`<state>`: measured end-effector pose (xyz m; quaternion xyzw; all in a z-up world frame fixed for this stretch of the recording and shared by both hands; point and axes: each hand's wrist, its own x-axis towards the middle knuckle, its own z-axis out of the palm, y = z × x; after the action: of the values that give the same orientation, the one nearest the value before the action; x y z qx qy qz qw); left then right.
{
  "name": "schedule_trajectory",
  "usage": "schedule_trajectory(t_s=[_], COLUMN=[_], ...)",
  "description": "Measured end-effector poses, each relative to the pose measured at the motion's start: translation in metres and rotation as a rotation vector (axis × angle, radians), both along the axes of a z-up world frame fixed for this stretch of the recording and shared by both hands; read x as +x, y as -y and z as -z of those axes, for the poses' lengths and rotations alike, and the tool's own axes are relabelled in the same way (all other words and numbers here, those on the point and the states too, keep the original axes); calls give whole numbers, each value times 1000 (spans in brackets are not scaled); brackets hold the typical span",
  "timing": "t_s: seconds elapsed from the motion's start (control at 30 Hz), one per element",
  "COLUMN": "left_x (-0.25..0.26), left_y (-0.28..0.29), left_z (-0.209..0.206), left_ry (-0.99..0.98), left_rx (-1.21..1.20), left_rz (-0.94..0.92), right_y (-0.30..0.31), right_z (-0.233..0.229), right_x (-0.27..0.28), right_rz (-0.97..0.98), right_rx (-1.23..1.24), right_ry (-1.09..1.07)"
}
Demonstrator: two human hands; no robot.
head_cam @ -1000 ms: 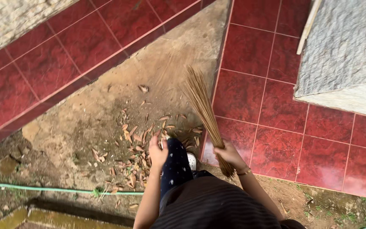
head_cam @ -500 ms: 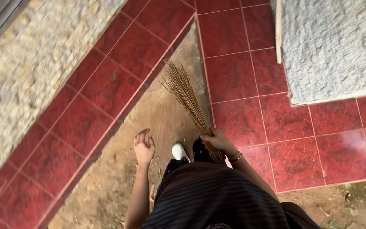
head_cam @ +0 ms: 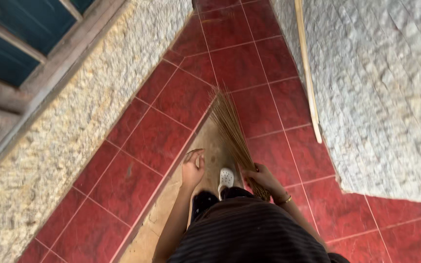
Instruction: The person sweeps dry leaves on the ground using a stick broom and picks up small debris by hand.
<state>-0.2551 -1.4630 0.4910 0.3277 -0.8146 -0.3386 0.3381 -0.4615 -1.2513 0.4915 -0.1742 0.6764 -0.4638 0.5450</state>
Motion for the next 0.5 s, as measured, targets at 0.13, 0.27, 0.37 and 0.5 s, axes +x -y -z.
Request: schedule_trajectory(t_s=[0.13, 0.27, 0.37, 0.5], left_x=[-46, -91, -144, -226], left_y=[74, 166, 260, 371], left_z=[0, 31, 48, 41], left_ry=[-17, -16, 3, -17], left_rx=[181, 107, 144, 179], left_rz=[-64, -197, -227, -228], right_y=[99, 204, 280, 362], right_z=[-33, -34, -21, -13], right_x=[-73, -147, -205, -271], right_rz=[-11, -1, 11, 93], right_rx=[38, -32, -81, -39], right_ry=[-49, -29, -64, -54])
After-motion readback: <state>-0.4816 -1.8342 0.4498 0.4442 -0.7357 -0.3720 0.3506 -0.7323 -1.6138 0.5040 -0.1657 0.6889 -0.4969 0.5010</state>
